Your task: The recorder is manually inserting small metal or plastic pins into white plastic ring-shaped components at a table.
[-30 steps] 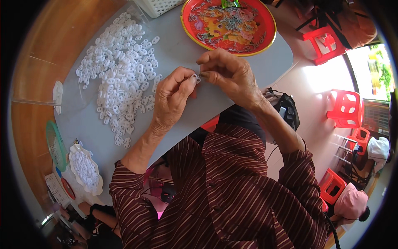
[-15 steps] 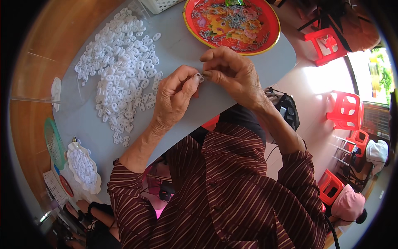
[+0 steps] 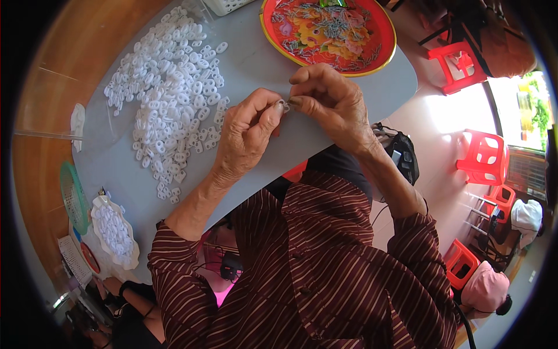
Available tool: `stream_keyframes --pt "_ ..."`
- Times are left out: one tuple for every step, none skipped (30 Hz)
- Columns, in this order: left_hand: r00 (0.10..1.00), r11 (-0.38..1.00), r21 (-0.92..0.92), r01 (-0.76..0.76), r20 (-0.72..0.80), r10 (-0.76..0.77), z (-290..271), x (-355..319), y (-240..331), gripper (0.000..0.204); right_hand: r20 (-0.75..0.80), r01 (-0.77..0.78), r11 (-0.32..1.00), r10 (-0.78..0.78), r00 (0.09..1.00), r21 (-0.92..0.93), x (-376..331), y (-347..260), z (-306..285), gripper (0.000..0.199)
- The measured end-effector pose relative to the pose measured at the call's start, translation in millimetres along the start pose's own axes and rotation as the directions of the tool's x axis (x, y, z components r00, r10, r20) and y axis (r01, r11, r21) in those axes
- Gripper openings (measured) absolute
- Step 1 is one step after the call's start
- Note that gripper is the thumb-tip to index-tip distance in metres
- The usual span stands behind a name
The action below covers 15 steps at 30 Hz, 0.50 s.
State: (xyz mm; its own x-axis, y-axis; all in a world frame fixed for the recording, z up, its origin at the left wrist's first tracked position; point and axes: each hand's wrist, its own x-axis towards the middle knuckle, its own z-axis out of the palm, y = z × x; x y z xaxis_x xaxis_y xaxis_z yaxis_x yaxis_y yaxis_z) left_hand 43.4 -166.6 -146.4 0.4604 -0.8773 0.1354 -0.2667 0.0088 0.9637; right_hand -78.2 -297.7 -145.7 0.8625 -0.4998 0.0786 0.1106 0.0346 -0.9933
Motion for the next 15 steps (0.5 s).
stream_keyframes --pt "1.0 1.0 -0.017 0.001 0.0 -0.001 0.3 0.0 0.3 0.013 0.001 0.0 1.0 0.0 1.0 -0.001 -0.3 -0.8 0.1 0.025" --pt "1.0 1.0 -0.018 0.001 -0.001 -0.001 0.5 0.1 0.3 0.013 -0.007 -0.001 1.0 0.001 1.0 -0.011 -0.8 -1.9 0.3 0.025" --pt "1.0 1.0 -0.026 0.001 0.005 -0.001 0.7 0.3 -0.5 0.012 -0.016 -0.004 1.0 0.003 1.0 -0.021 -1.0 -2.2 0.2 0.025" --pt "1.0 0.999 -0.035 0.002 0.012 -0.001 1.0 0.6 -1.3 0.012 -0.015 -0.005 1.0 0.005 1.0 -0.022 -0.9 -2.1 -0.3 0.025" --pt "1.0 0.999 -0.037 0.003 0.012 -0.003 1.6 1.1 -2.0 0.012 -0.01 0.001 0.999 -0.001 1.0 -0.033 -0.7 -1.8 -1.1 0.026" --pt "1.0 1.0 -0.024 -0.006 0.011 0.006 1.4 0.7 -1.1 0.012 -0.002 0.009 0.999 -0.009 1.0 -0.042 -0.6 -2.1 -0.7 0.026" --pt "1.0 1.0 -0.012 -0.015 0.012 0.015 1.0 0.2 -0.4 0.012 0.002 0.008 0.999 -0.008 1.0 -0.04 -0.5 -2.3 0.1 0.026" --pt "1.0 1.0 -0.011 -0.013 0.008 0.013 0.3 -0.8 0.3 0.012 0.004 0.008 0.999 -0.008 1.0 -0.035 -0.6 -2.5 0.9 0.026" --pt "1.0 1.0 -0.009 0.005 0.015 -0.005 0.2 -1.3 -0.2 0.013 0.003 0.008 0.999 -0.008 1.0 -0.031 -0.6 -1.8 0.9 0.026" --pt "0.999 1.0 -0.007 0.024 0.022 -0.023 0.1 -1.5 -0.6 0.015 0.004 0.006 0.999 -0.006 1.0 -0.032 -0.6 -1.2 0.3 0.026" --pt "0.999 1.0 -0.008 0.025 0.022 -0.025 0.2 -1.2 -0.2 0.015 0.011 0.013 0.999 -0.012 1.0 -0.046 -0.5 -0.7 -0.7 0.026" --pt "0.999 1.0 0.0 0.023 0.026 -0.023 0.6 -1.1 1.1 0.015 0.019 0.02 0.998 -0.019 1.0 -0.059 -0.7 -0.4 -1.0 0.026" --pt "0.999 1.0 0.009 0.021 0.03 -0.022 1.1 -1.2 1.8 0.015 0.02 0.019 0.998 -0.017 1.0 -0.059 -0.8 0.2 -0.9 0.026" --pt "0.999 1.0 0.008 0.023 0.029 -0.023 1.7 -1.8 1.6 0.015 0.022 0.02 0.998 -0.019 1.0 -0.062 -1.0 1.0 -0.6 0.024" --pt "1.0 1.0 0.015 -0.003 0.017 0.003 2.2 -1.7 1.1 0.013 0.024 0.023 0.998 -0.022 0.999 -0.067 -0.5 1.1 -0.7 0.023"
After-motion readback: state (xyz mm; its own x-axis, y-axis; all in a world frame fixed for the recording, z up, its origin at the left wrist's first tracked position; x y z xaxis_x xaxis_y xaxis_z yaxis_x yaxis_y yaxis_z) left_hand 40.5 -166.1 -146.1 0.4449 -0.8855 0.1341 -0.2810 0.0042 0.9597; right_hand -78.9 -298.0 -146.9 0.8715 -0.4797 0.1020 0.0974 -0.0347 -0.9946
